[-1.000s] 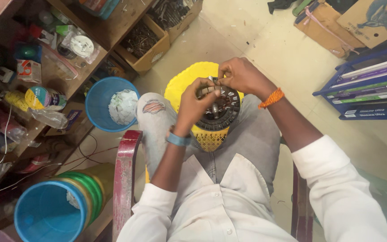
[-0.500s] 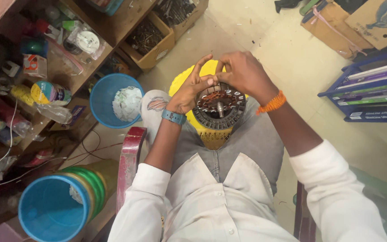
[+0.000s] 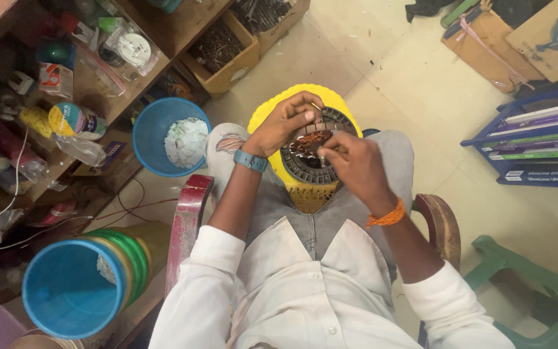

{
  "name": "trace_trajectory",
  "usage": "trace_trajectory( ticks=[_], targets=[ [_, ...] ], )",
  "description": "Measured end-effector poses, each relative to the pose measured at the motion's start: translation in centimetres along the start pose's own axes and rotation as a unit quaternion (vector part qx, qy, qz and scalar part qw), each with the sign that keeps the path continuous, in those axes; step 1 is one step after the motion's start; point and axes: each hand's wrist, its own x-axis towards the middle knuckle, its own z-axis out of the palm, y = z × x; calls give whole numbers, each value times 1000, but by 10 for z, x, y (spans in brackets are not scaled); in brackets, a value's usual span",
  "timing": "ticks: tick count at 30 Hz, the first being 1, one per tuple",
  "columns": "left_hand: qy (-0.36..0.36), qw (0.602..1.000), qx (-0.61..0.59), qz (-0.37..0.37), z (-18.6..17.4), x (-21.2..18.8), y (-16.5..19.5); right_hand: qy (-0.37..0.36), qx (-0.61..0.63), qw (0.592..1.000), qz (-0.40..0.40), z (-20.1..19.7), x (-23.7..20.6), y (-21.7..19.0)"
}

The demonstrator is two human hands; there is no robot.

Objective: The person sits with an electric motor armature on their lap and works the copper windings by hand, pressing and tucking wire ends around the commutator slots and rotating the armature to reach different sections. They continue adjusting the windings around the rotor throughout the clip.

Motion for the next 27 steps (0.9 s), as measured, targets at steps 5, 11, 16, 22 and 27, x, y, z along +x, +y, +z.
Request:
trace_trajectory(
  ticks=[5, 11, 16, 22, 27],
  targets=[
    [58, 982, 164, 75, 22, -14, -4, -1, -78, 997, 16, -40, 1, 16],
    [191, 886, 392, 155, 49, -16, -14, -6, -83, 997, -7, -49, 20, 15],
    [236, 839, 454, 184, 54, -14, -16, -3, -104, 994, -14, -47, 38, 15],
    [254, 828, 473, 160, 56, -14, -18, -14, -136, 990, -42, -41, 57, 17],
    [178, 982, 54, 38, 40, -9, -15, -90, -186, 979, 1, -38, 72, 19]
  ],
)
